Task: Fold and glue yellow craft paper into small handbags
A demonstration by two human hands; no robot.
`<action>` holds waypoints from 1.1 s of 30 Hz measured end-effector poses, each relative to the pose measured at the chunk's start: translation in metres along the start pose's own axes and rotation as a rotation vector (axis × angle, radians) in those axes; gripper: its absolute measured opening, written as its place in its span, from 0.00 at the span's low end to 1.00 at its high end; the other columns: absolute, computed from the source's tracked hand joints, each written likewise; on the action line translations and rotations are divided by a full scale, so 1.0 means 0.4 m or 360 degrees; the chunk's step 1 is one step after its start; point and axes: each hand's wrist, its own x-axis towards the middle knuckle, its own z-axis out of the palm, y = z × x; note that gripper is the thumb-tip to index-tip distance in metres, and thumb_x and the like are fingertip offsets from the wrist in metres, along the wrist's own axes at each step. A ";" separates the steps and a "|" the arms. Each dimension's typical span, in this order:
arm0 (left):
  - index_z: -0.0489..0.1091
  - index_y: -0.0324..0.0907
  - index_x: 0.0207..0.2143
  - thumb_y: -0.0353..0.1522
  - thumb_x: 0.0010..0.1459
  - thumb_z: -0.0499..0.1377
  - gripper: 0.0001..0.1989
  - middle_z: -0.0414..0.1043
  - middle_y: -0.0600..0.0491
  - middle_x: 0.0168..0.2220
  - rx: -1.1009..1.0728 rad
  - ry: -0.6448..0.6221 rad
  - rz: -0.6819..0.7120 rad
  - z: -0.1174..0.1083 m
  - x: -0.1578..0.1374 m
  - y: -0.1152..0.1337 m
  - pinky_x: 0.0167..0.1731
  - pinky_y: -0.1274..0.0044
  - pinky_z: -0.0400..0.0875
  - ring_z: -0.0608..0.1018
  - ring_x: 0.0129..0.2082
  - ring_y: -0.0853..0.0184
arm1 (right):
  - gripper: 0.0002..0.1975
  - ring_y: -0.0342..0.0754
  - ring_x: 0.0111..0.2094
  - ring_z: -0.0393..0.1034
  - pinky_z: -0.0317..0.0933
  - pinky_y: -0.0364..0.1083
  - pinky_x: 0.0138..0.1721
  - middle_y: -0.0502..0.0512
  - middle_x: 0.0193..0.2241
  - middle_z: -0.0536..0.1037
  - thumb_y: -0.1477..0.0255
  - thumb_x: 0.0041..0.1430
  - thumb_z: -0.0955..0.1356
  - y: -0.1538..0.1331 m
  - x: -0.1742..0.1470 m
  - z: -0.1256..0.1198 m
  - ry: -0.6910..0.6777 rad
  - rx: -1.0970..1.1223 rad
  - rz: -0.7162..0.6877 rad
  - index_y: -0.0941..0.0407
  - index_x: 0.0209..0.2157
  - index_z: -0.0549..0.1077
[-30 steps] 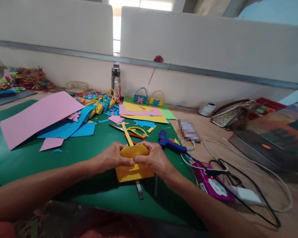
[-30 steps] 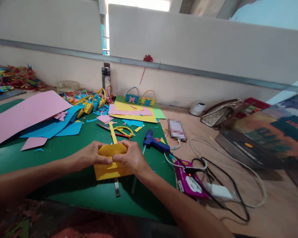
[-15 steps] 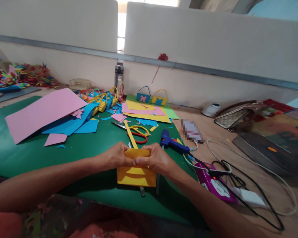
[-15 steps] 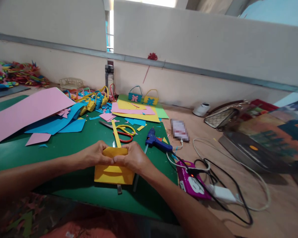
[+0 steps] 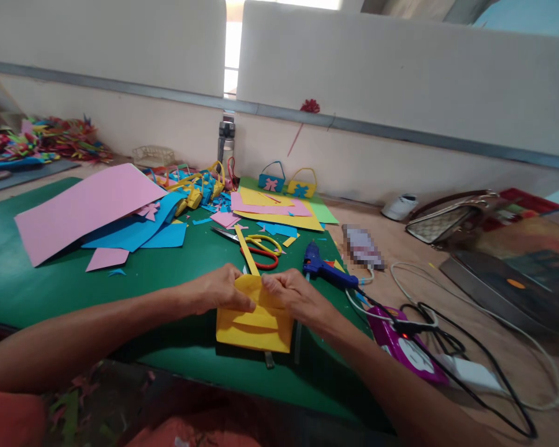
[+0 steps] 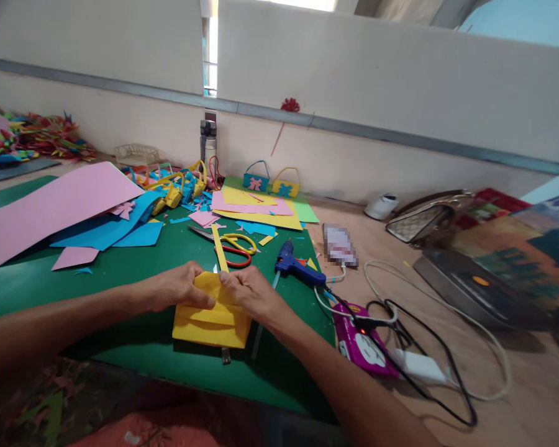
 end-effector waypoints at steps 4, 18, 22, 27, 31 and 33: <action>0.70 0.35 0.22 0.30 0.36 0.62 0.07 0.70 0.56 0.19 0.0068 0.0041 0.0003 0.004 -0.002 0.007 0.19 0.82 0.62 0.70 0.18 0.72 | 0.13 0.38 0.19 0.57 0.50 0.38 0.18 0.46 0.17 0.66 0.63 0.42 0.69 -0.002 -0.001 0.008 0.0107 -0.0032 0.0030 0.59 0.21 0.67; 0.72 0.36 0.21 0.30 0.36 0.62 0.07 0.72 0.55 0.20 0.0092 -0.0092 0.0022 -0.004 0.002 -0.003 0.20 0.81 0.65 0.71 0.18 0.71 | 0.20 0.37 0.17 0.46 0.41 0.39 0.17 0.45 0.14 0.56 0.58 0.52 0.60 -0.028 0.001 -0.008 0.0399 -0.0262 -0.0136 0.58 0.15 0.62; 0.70 0.36 0.20 0.31 0.36 0.62 0.06 0.69 0.57 0.18 0.0188 -0.0002 0.0027 0.002 -0.001 0.003 0.17 0.83 0.61 0.69 0.17 0.72 | 0.09 0.37 0.19 0.55 0.47 0.38 0.19 0.45 0.17 0.64 0.67 0.42 0.68 -0.017 -0.002 0.005 0.0269 -0.0281 -0.0098 0.59 0.20 0.67; 0.70 0.36 0.20 0.30 0.38 0.61 0.05 0.69 0.57 0.18 0.0181 -0.0069 0.0053 0.000 -0.003 0.005 0.17 0.84 0.61 0.68 0.16 0.74 | 0.10 0.37 0.17 0.52 0.45 0.38 0.17 0.44 0.15 0.60 0.68 0.45 0.65 -0.010 -0.008 0.023 0.0213 -0.0314 -0.0019 0.58 0.18 0.64; 0.72 0.35 0.22 0.30 0.38 0.61 0.07 0.72 0.55 0.21 0.0133 -0.0129 0.0051 -0.005 0.001 -0.002 0.19 0.83 0.64 0.71 0.18 0.72 | 0.19 0.36 0.17 0.43 0.38 0.39 0.16 0.44 0.14 0.52 0.61 0.53 0.60 -0.014 -0.001 0.011 0.0332 -0.0389 -0.0170 0.56 0.14 0.55; 0.72 0.35 0.23 0.30 0.37 0.62 0.07 0.72 0.54 0.21 0.0105 -0.0111 0.0038 -0.005 0.002 -0.004 0.20 0.82 0.65 0.72 0.19 0.71 | 0.21 0.37 0.17 0.44 0.38 0.39 0.16 0.45 0.14 0.53 0.58 0.54 0.59 -0.015 0.004 0.002 0.0409 -0.0348 -0.0203 0.57 0.15 0.58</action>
